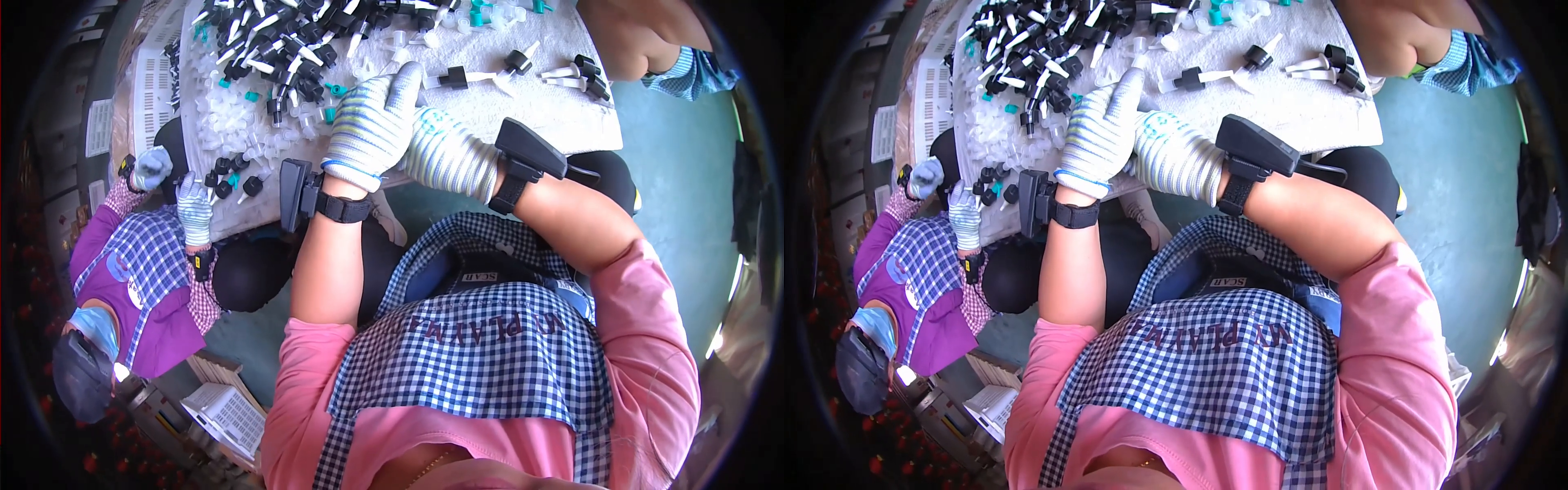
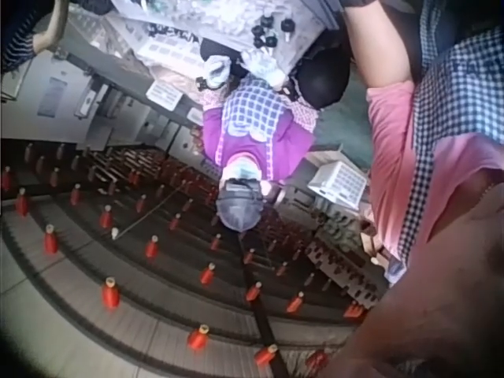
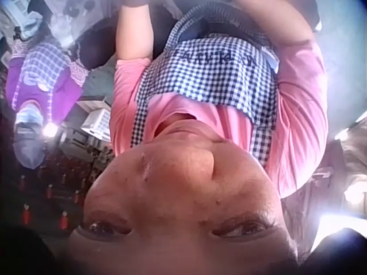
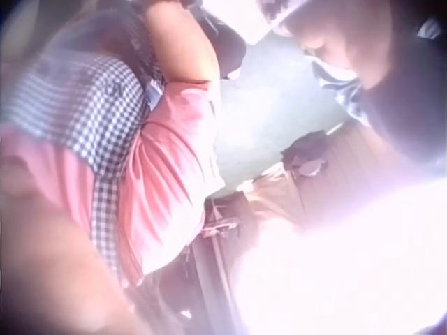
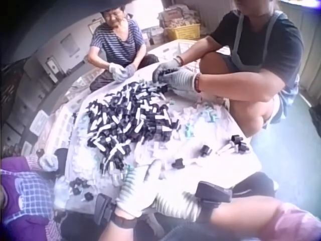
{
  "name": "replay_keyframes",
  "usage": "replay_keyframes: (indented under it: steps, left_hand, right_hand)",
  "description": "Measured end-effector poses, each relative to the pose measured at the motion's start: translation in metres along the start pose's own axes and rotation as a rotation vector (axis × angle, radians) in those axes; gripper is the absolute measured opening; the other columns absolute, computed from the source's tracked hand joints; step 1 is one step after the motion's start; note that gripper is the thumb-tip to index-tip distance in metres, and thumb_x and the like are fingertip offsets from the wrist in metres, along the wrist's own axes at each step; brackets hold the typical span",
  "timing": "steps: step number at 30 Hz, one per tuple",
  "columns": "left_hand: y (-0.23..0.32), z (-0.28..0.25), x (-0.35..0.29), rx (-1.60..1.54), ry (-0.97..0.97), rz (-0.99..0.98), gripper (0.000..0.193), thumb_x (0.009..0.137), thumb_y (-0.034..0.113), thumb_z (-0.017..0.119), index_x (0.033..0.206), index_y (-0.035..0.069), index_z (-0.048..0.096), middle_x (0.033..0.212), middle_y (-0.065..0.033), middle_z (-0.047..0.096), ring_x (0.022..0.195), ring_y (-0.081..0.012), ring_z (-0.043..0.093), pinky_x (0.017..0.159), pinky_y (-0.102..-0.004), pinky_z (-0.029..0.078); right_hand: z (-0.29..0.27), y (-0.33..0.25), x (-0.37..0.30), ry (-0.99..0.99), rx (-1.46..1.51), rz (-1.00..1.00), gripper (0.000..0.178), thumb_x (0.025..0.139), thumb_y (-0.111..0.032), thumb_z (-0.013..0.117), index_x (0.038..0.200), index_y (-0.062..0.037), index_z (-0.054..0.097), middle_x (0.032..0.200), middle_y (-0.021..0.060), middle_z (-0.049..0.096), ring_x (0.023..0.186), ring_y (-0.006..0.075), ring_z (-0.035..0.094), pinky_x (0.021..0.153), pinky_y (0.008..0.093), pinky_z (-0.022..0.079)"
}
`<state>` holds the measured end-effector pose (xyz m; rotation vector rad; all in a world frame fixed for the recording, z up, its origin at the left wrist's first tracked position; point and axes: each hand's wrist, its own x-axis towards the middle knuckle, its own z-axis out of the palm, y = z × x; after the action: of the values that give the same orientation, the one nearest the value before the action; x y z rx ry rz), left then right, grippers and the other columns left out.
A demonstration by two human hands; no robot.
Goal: Assembling small plastic and metal components at a workbench.
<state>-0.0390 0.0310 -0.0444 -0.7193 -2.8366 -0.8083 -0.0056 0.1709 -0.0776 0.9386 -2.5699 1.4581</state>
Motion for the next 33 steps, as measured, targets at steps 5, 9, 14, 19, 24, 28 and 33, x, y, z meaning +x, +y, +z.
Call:
replay_keyframes:
  steps: [5, 9, 14, 19, 24, 28, 33]
  left_hand:
    - [-0.001, -0.020, 0.009, -0.913, 0.002, -0.596, 0.032, 0.098, 0.030, 0.059, 0.106, 0.001, 0.069, 0.094, -0.0131, 0.071, 0.076, -0.0298, 0.069, 0.071, -0.0384, 0.054]
    - [-0.017, -0.001, 0.019, -0.346, 0.294, -0.042, 0.033, 0.101, 0.029, 0.053, 0.109, 0.001, 0.070, 0.097, -0.0112, 0.072, 0.090, -0.0250, 0.068, 0.086, -0.0331, 0.052]
    - [-0.031, 0.019, 0.031, -0.088, 0.201, 0.089, 0.029, 0.085, 0.015, 0.067, 0.114, 0.009, 0.069, 0.119, -0.0162, 0.065, 0.112, -0.0361, 0.061, 0.100, -0.0479, 0.046]
    - [-0.035, 0.031, 0.036, -0.039, 0.152, 0.145, 0.039, 0.079, 0.013, 0.069, 0.118, 0.013, 0.067, 0.122, -0.0130, 0.064, 0.120, -0.0335, 0.055, 0.108, -0.0485, 0.039]
    - [-0.040, 0.035, 0.033, 0.087, 0.128, 0.210, 0.036, 0.080, 0.014, 0.069, 0.116, 0.013, 0.068, 0.120, -0.0134, 0.064, 0.119, -0.0350, 0.055, 0.106, -0.0470, 0.040]
    - [-0.036, 0.034, 0.034, 0.011, 0.088, 0.122, 0.034, 0.081, 0.015, 0.069, 0.115, 0.010, 0.068, 0.118, -0.0152, 0.065, 0.116, -0.0369, 0.057, 0.102, -0.0472, 0.044]
    - [-0.033, 0.028, 0.034, 0.040, 0.089, 0.109, 0.035, 0.081, 0.017, 0.071, 0.115, 0.009, 0.068, 0.118, -0.0153, 0.065, 0.112, -0.0367, 0.060, 0.098, -0.0476, 0.047]
  right_hand:
    - [-0.014, -0.007, 0.016, -0.003, 0.013, 0.126, 0.037, 0.088, -0.038, 0.069, 0.104, -0.0041, 0.064, 0.088, 0.0226, 0.068, 0.085, 0.0408, 0.067, 0.073, 0.0493, 0.052]
    - [-0.060, -0.007, 0.019, -0.234, -0.243, 0.272, 0.049, 0.089, -0.050, 0.064, 0.110, -0.0053, 0.069, 0.085, 0.0213, 0.070, 0.081, 0.0391, 0.069, 0.074, 0.0457, 0.054]
    - [-0.080, 0.004, 0.019, -0.143, -0.159, 0.277, 0.041, 0.091, -0.045, 0.065, 0.105, -0.0078, 0.074, 0.083, 0.0178, 0.071, 0.080, 0.0349, 0.069, 0.073, 0.0422, 0.054]
    - [-0.102, 0.023, 0.032, 0.057, -0.251, 0.482, 0.029, 0.090, -0.034, 0.066, 0.108, -0.0108, 0.072, 0.088, 0.0145, 0.072, 0.083, 0.0313, 0.070, 0.076, 0.0399, 0.054]
    - [-0.123, 0.026, 0.037, 0.252, -0.475, 0.446, 0.012, 0.086, -0.016, 0.063, 0.089, -0.0043, 0.066, 0.085, 0.0230, 0.066, 0.079, 0.0409, 0.063, 0.067, 0.0464, 0.052]
    - [-0.125, 0.048, 0.043, 0.438, -0.680, 0.337, 0.010, 0.085, -0.013, 0.061, 0.090, -0.0060, 0.066, 0.087, 0.0209, 0.067, 0.083, 0.0411, 0.065, 0.075, 0.0473, 0.052]
    - [-0.105, 0.048, 0.053, 0.314, -0.636, 0.445, 0.013, 0.085, -0.010, 0.057, 0.095, -0.0068, 0.067, 0.088, 0.0205, 0.068, 0.084, 0.0396, 0.066, 0.074, 0.0457, 0.052]
